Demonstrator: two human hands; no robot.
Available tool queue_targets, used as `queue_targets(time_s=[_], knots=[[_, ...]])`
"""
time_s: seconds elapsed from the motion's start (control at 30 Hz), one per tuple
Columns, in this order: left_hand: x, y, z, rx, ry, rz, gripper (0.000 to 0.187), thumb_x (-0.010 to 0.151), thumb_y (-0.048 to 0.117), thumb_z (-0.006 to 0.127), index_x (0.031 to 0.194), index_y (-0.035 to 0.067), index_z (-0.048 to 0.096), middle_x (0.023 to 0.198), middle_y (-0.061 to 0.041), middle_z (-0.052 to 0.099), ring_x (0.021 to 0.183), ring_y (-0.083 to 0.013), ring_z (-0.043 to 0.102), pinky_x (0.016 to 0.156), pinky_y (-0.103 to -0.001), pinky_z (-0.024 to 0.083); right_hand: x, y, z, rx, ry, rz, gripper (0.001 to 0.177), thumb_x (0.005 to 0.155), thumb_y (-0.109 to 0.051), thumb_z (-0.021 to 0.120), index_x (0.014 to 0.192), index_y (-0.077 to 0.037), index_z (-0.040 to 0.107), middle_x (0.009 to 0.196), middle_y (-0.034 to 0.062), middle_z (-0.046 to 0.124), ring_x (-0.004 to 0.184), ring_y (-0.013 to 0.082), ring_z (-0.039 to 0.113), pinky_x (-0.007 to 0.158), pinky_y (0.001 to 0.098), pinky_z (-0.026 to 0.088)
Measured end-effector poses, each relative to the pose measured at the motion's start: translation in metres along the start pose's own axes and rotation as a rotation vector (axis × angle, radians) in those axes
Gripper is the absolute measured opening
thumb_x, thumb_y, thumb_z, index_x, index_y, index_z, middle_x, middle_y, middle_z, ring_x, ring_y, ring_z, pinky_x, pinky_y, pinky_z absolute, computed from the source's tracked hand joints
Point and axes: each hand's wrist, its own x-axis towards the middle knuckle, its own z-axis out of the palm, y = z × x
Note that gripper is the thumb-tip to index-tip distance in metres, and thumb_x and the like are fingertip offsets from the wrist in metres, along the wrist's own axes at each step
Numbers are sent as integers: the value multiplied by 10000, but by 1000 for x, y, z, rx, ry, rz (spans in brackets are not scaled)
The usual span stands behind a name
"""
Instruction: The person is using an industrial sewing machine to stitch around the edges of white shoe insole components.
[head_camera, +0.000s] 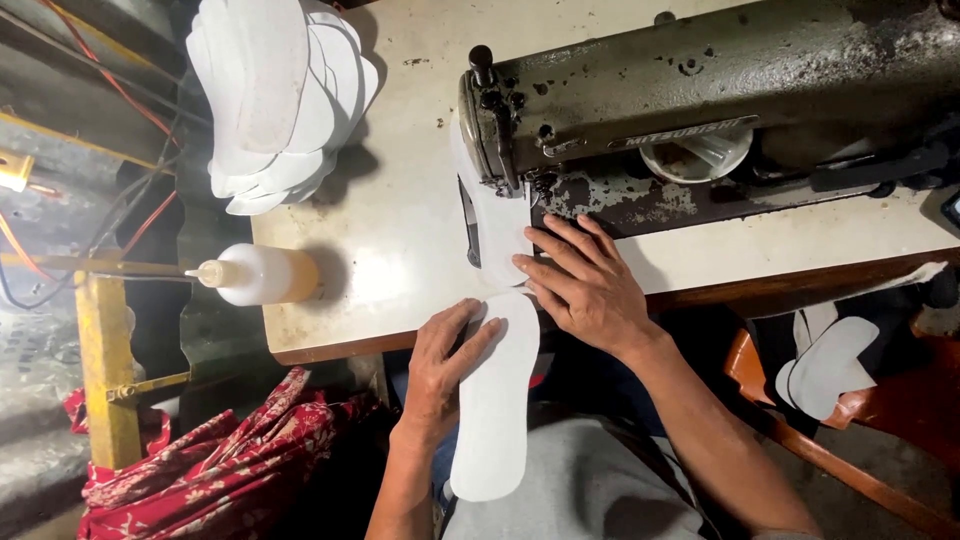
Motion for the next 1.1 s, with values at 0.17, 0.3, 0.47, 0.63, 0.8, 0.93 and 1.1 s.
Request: queue_targets(time_s=[0.17,0.3,0.47,0.63,0.8,0.93,1.1], knots=[[2,1,-1,12,0,2,417,896,128,695,1297,239,702,1269,-138,673,1266,-299,625,1059,-468,511,2,0,2,-15,27,2,223,976,-253,669,1168,-199,768,1344,72,682,1351,275,562,1186,504,349],[0,-3,1,13,12,9,411,900,138,696,1299,233,702,1266,-145,677,1259,-302,629,1059,-477,510,4,-1,3,-29,49,5,228,984,-241,661,1183,-205,765,1324,77,687,1329,277,575,1170,493,368],[1,-4,1,23,-2,-7,437,902,59,672,1300,236,699,1298,-141,676,1263,-300,628,1067,-473,498,6,-1,7,-70,46,29,221,1002,-245,634,1180,-210,761,1290,70,695,1304,270,586,1147,492,393],[9,-9,-3,88,10,9,439,915,23,653,1302,226,692,1303,-133,669,1260,-292,627,1062,-470,498,11,3,10,-49,43,36,214,1008,-260,637,1180,-212,756,1272,74,688,1280,278,591,1114,504,429],[12,-22,2,123,-3,25,473,919,-40,621,1312,218,683,1312,-133,660,1282,-296,612,1068,-477,484,11,1,10,-14,60,33,202,1010,-229,651,1173,-175,758,1279,104,683,1291,295,581,1125,509,422],[14,-30,9,128,-19,26,454,946,-8,613,1332,223,671,1339,-138,654,1313,-309,593,1089,-505,463,12,3,11,-68,82,9,209,992,-206,663,1179,-189,755,1278,89,685,1289,274,579,1135,483,421],[18,-31,14,114,-15,39,470,956,0,609,1359,238,648,1369,-149,638,1348,-329,564,1112,-537,433,13,3,11,-72,93,-7,241,970,-140,650,1189,-167,747,1282,98,684,1286,278,583,1137,476,422]])
